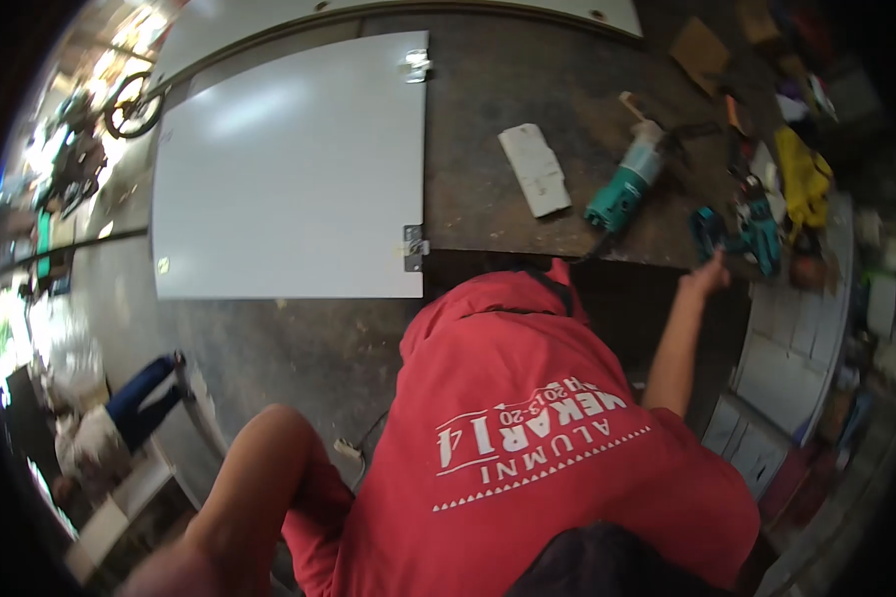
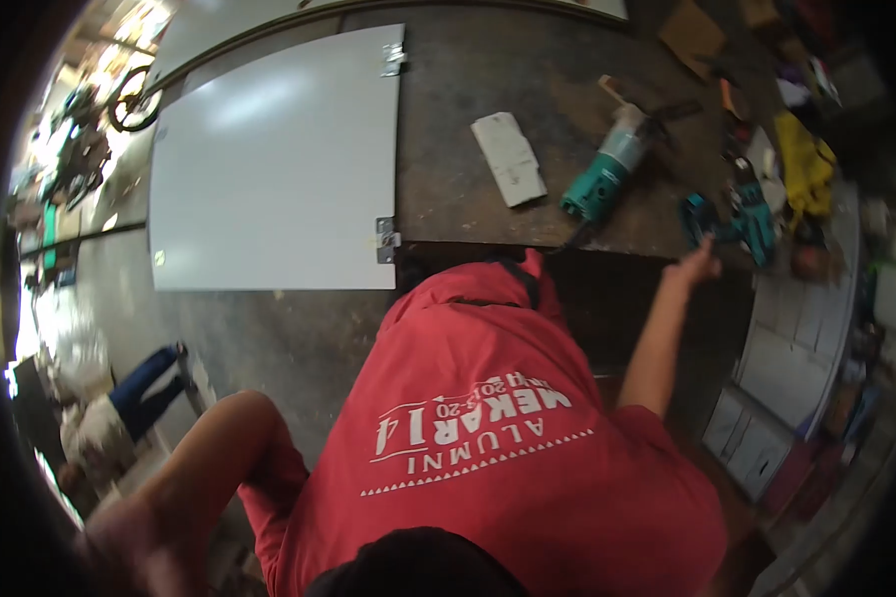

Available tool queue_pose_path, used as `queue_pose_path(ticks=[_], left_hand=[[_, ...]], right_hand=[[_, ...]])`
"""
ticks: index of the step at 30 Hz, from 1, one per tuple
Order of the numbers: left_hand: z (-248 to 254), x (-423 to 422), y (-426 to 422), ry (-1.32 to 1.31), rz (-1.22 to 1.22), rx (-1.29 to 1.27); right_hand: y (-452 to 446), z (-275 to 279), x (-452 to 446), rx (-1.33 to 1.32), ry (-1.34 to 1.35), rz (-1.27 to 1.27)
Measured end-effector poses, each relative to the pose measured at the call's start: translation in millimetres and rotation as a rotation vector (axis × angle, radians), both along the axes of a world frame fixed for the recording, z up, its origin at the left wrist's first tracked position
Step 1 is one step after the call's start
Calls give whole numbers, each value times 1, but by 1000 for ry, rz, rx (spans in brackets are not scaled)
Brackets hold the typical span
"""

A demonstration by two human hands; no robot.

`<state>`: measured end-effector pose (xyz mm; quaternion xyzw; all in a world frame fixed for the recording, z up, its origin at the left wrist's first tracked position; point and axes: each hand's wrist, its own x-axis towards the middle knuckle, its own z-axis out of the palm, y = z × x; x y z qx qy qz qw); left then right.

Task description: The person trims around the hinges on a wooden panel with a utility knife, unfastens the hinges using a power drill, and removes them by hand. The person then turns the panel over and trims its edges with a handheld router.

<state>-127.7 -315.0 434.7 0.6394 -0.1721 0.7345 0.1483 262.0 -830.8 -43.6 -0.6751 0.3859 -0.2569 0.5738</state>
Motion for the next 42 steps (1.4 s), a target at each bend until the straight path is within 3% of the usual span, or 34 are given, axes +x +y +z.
queue_pose_path(ticks=[2, 3, 4, 6, 7, 8, 10, 11, 12, 13, 14, 15, 18, 21, 25, 26, 28, 31, 33, 37, 40, 42], left_hand=[[-24, 11, 5, -329, -73, -257], [-49, 20, 5, -148, -44, -334], [-88, 24, 3, 234, 52, -385], [-162, 36, 6, 749, 220, -546], [-200, 49, 1, 875, 312, -664], [-240, 50, 3, 1015, 369, -757], [-340, 38, -6, 1117, 400, -1035], [-386, 28, -16, 1130, 413, -1057], [-415, 25, -25, 1146, 424, -1081], [-426, 23, -35, 1135, 438, -1093], [-434, 20, -48, 1300, 557, -925], [-436, 22, -56, 1452, 676, -749], [-436, 25, -65, 1553, 670, -754], [-439, 33, -63, 1595, 756, -725], [-438, 25, -65, 1554, 719, -698], [-438, 21, -65, 1537, 721, -714], [-437, 12, -69, 1589, 688, -672], [-433, 0, -75, 1539, 631, -719], [-438, -5, -79, 1476, 625, -778], [-447, -4, -87, 1330, 606, -881], [-444, 1, -91, 1259, 611, -974], [-449, 1, -89, 1177, 572, -1027]], right_hand=[[1, 41, 3, -5, -318, 344], [2, 54, 9, -11, -325, 380], [0, 58, 15, -18, -337, 412], [-30, 51, 36, 63, -246, 641], [-42, 56, 45, -77, -64, 690], [-25, 76, 43, -272, -80, 726], [-59, 58, 70, 29, -118, 784], [-40, 75, 63, -243, -171, 862], [-21, 85, 57, -238, -180, 877], [-6, 94, 53, -253, -116, 711], [7, 104, 51, -271, -52, 552], [20, 115, 47, -244, -196, 512], [36, 161, 40, -168, -483, 547], [37, 210, 40, 170, -456, 1072], [112, 260, 10, 159, -282, 1372], [139, 268, -4, 44, -214, 1505], [186, 258, -25, 38, -190, 1687], [261, 244, -70, 2, 70, 1749], [298, 241, -92, -194, 223, 1884], [339, 200, -99, -427, -3, 2176], [369, 205, -121, -413, -7, 2251], [378, 202, -122, -567, 62, 2283]])
